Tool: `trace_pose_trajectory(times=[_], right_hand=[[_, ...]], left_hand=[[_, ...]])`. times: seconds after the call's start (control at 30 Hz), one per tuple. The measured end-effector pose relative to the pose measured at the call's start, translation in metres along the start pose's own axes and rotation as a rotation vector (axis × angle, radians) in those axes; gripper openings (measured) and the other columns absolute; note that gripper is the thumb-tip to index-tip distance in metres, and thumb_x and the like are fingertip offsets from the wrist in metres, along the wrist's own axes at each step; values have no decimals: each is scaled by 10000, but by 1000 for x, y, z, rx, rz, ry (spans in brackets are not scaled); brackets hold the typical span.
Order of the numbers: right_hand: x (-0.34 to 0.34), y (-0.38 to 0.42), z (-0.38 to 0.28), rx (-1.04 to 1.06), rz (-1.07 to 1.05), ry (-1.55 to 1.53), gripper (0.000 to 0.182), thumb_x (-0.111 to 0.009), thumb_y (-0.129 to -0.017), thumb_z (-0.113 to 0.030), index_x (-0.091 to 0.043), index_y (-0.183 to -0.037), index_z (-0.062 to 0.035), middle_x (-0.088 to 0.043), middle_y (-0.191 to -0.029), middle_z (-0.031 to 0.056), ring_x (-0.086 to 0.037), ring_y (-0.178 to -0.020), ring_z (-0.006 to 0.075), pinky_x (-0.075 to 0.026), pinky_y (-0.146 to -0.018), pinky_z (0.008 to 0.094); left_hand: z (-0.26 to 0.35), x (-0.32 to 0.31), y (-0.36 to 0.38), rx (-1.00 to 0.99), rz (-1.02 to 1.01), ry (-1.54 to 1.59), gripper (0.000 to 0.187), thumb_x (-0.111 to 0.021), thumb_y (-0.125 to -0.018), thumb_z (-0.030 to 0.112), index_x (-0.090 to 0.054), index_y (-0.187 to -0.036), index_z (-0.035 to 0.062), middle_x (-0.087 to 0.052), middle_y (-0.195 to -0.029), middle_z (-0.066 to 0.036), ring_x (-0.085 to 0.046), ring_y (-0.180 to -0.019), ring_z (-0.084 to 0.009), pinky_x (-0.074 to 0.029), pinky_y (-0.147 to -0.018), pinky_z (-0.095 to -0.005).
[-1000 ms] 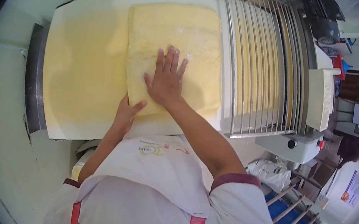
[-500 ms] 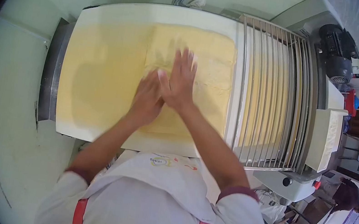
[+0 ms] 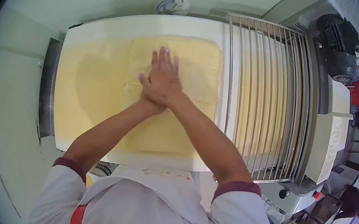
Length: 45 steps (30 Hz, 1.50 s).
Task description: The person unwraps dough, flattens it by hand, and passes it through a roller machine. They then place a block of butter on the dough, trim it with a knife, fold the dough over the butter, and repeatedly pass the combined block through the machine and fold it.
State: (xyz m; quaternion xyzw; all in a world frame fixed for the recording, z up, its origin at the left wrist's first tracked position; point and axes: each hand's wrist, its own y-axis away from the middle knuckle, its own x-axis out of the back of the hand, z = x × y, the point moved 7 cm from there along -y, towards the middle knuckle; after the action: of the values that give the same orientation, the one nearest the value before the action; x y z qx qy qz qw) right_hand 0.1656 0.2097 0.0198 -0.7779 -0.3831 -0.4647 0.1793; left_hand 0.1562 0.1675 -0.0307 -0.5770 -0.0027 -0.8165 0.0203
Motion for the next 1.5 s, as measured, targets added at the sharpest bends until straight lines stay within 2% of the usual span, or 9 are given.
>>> trace_pose_trajectory(times=[0.23,0.6,0.73,0.83,0.93,1.03,1.17,1.4,1.5], right_hand=[[-6,-1,33,-4,28,111,844,-446,-918,-494,-153,-1485,57,-118,-1566,247,-54,-1476,335,-5,-1184,494],[0,34,67,-100,68,66,842,-452,-903,-482,-165,-1484,54,-118,-1568,241,-53,-1476,334,-4,-1182,504],[17,37,77,-104,49,-63,849,-467,-888,-485,-185,-1480,55,-120,-1575,222,-55,-1477,325,-4,-1180,513],[37,39,113,-93,150,44,826,-461,-889,-466,-207,-1473,60,-148,-1570,223,-81,-1472,341,-13,-1179,512],[44,17,129,-69,212,54,801,-465,-887,-434,-216,-1475,49,-159,-1566,228,-104,-1468,347,-14,-1181,506],[40,30,126,-62,203,53,792,-464,-887,-425,-220,-1476,44,-156,-1566,226,-104,-1468,349,-16,-1182,506],[39,60,103,-37,166,1,781,-465,-888,-417,-229,-1473,44,-164,-1562,230,-108,-1465,352,-27,-1183,508],[23,100,90,71,109,83,769,-460,-894,-392,-216,-1474,50,-156,-1560,237,-89,-1468,343,-21,-1182,504],[22,99,83,22,72,51,774,-457,-897,-387,-191,-1476,52,-128,-1566,235,-62,-1473,340,-7,-1181,506]], left_hand=[[24,-4,-21,-2,-156,-335,708,-402,-927,415,-190,-1501,59,-143,-1580,-172,-94,-1462,-330,-98,-1169,-490],[66,-13,-20,-79,-211,-194,707,-409,-923,411,-188,-1507,80,-161,-1572,-183,-106,-1460,-338,-94,-1172,-499],[79,-4,-33,-132,118,-229,671,-381,-929,419,-241,-1490,77,-206,-1561,-175,-120,-1456,-351,-105,-1170,-498],[96,-36,-61,-136,-95,-23,664,-358,-939,431,-238,-1495,88,-206,-1565,-165,-112,-1459,-349,-111,-1164,-504],[107,-21,-74,-159,51,-314,652,-375,-938,414,-250,-1488,87,-229,-1556,-167,-135,-1452,-343,-124,-1156,-508],[104,-39,-72,-102,-335,-567,679,-386,-931,402,-205,-1504,84,-200,-1565,-170,-124,-1456,-345,-120,-1157,-505],[112,-21,-47,-204,131,-160,710,-407,-912,412,-202,-1507,81,-197,-1568,-165,-115,-1458,-355,-99,-1165,-517],[132,-35,-10,11,-107,-430,727,-413,-908,418,-207,-1496,43,-162,-1578,-177,-90,-1464,-355,-83,-1170,-509],[123,-35,-1,1,-91,-224,725,-410,-910,418,-214,-1491,33,-167,-1575,-180,-88,-1463,-360,-78,-1168,-511]])
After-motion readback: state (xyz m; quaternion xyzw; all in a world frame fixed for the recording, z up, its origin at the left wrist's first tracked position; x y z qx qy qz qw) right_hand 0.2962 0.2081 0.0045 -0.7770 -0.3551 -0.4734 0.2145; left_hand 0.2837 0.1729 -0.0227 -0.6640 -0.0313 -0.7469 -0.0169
